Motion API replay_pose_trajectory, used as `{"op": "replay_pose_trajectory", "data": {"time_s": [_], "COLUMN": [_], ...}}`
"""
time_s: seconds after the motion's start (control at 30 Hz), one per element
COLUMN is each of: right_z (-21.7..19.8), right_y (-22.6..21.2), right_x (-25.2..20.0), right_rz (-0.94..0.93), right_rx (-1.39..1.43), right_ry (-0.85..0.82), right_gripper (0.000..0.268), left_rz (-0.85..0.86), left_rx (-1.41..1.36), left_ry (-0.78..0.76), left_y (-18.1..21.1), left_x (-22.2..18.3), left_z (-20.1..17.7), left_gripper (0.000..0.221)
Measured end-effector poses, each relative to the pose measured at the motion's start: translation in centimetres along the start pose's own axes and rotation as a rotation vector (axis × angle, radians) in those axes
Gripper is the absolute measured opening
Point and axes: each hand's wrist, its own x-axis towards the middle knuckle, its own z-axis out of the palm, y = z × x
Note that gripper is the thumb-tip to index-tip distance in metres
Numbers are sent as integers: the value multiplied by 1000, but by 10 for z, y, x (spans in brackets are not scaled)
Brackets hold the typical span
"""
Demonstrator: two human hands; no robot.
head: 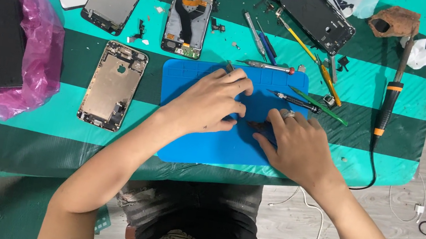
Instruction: Repairing a mobile phone by disassembling and manipulating internal components using various tools
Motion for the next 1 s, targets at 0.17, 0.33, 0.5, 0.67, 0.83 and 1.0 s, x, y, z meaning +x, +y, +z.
{"op": "replay_pose_trajectory", "data": {"time_s": [0.17,0.33,0.5,0.67,0.83,1.0], "right_z": [3,6,4,5,4,25], "right_y": [1,-4,-6,22,35,31], "right_x": [-18,-53,-63,-84,-70,-90], "right_rz": [162,402,370,414,156,20], "right_rx": [152,798,1381,945,605,328], "right_ry": [23,80,506,657,472,494], "right_gripper": [48,51,33,39,21,28], "left_rz": [-44,-190,-269,-375,-339,-461], "left_rx": [-114,-257,-255,-691,-791,-296], "left_ry": [-8,70,101,-326,-833,-399], "left_y": [-4,4,45,111,140,113], "left_x": [2,2,-15,-58,-121,-150], "left_z": [-17,-53,-60,-31,97,217], "left_gripper": [19,11,12,5,24,36]}}
